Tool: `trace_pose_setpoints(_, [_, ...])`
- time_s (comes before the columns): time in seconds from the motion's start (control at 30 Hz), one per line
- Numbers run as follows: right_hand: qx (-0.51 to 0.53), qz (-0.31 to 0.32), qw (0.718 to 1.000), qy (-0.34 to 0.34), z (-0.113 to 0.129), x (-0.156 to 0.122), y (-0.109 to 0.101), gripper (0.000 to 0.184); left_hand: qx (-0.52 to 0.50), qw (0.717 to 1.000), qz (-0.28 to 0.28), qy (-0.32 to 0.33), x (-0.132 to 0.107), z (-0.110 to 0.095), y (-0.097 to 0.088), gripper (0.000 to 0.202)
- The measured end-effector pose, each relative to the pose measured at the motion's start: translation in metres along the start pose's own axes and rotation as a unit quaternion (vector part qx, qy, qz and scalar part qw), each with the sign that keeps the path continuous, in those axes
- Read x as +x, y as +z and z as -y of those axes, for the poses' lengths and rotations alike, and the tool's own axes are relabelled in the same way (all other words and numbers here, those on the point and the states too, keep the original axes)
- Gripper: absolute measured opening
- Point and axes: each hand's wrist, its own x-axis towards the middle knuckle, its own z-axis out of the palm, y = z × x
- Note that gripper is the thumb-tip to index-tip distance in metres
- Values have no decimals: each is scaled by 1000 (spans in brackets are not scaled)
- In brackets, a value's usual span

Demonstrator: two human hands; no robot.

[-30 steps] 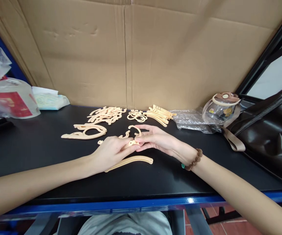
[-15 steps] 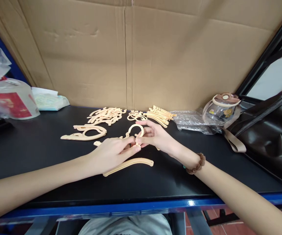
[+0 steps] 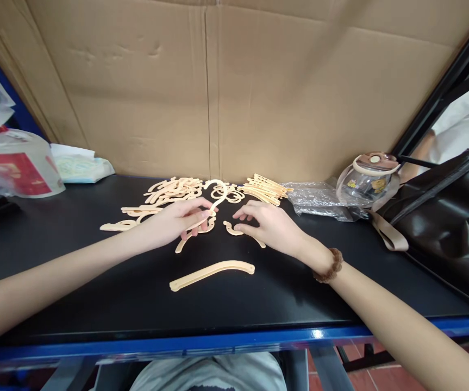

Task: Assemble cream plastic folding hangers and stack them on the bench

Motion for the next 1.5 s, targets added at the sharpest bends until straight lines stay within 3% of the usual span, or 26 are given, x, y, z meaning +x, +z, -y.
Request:
trace_pose_setpoints(0.2, [47,117,987,-102,19,-5,-6,28,-54,998,-8,-27,4,-2,-3,18])
trace_pose_setpoints(0.47, [51,196,970,-136,24,-9,-5,18,-65,998,9,-27,3,1,2,14])
trace_pose_setpoints(0.73, [84,135,976,-149,25,-9,-2,14,-45,995,30,-80,-4,-11,6,14])
trace_pose_setpoints(0.93, [128,126,974,-136,23,-7,0,17,-131,987,63,-75,-4,-9,8,10])
trace_pose_setpoints(1.2, [93,86,982,-142,23,-8,2,19,-224,963,99,-115,-4,-9,6,11])
trace_pose_setpoints(1.5, [91,46,986,-135,24,-6,3,21,-278,949,75,-132,-3,-6,5,10])
